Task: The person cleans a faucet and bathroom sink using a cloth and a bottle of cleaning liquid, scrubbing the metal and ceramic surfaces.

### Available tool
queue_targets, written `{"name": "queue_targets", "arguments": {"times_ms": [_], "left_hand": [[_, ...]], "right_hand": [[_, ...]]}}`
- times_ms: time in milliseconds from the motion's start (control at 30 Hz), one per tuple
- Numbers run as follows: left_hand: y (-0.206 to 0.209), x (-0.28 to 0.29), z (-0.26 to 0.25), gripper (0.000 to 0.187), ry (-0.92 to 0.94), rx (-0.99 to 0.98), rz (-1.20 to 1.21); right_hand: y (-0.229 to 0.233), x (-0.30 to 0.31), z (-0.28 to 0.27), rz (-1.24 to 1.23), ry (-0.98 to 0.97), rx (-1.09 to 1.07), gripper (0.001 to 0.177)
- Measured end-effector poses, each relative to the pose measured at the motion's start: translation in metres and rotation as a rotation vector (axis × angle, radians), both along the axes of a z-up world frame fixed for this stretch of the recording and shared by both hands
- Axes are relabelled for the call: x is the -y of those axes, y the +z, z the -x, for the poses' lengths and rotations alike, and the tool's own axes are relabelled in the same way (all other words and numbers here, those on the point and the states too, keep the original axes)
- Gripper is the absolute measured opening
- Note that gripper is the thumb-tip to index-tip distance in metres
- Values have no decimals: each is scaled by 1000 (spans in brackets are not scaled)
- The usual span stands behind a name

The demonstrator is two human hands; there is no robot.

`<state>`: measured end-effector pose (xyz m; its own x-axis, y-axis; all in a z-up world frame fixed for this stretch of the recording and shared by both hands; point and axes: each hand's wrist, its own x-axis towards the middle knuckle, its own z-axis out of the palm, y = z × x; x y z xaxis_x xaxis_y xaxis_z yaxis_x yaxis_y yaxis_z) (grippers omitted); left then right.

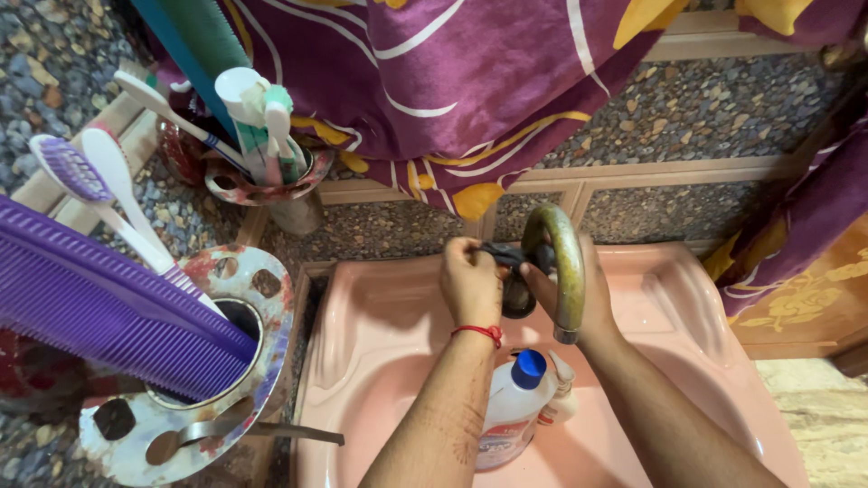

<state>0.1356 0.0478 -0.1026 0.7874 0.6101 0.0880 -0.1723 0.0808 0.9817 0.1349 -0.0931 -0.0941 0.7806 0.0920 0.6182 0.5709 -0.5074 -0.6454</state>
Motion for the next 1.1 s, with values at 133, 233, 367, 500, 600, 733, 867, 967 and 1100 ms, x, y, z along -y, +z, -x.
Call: {"name": "queue_targets", "arguments": {"times_ms": [133,233,367,500,600,733,867,967,1100], "left_hand": [[-16,-4,-15,20,-10,21,-75],[-34,-1,-27,34,-231,57,-440],[-29,4,-23,69,-438,-50,-494],[-21,4,-13,60,-408,-84,-532],[-26,2,-7,44,-400,-206,-500],[-30,-7,0,35,-435,-272,-433],[-29,-9,-9,21,-406,-226,-446],[-28,-10,-22,16,-222,-61,-570],[-44,-7,-23,18,-102,-4,-631]], "right_hand": [[-9,-7,4,-148,23,-108,51],[-25,-7,6,-170,114,-118,38],[-21,0,5,124,73,149,32],[-12,-1,18,229,64,-39,33],[-14,-5,27,199,96,-42,33],[-15,2,23,146,269,-109,41],[-17,0,14,70,239,-163,44],[-15,-1,13,1,211,-172,41],[-14,1,18,100,267,-86,41]]}}
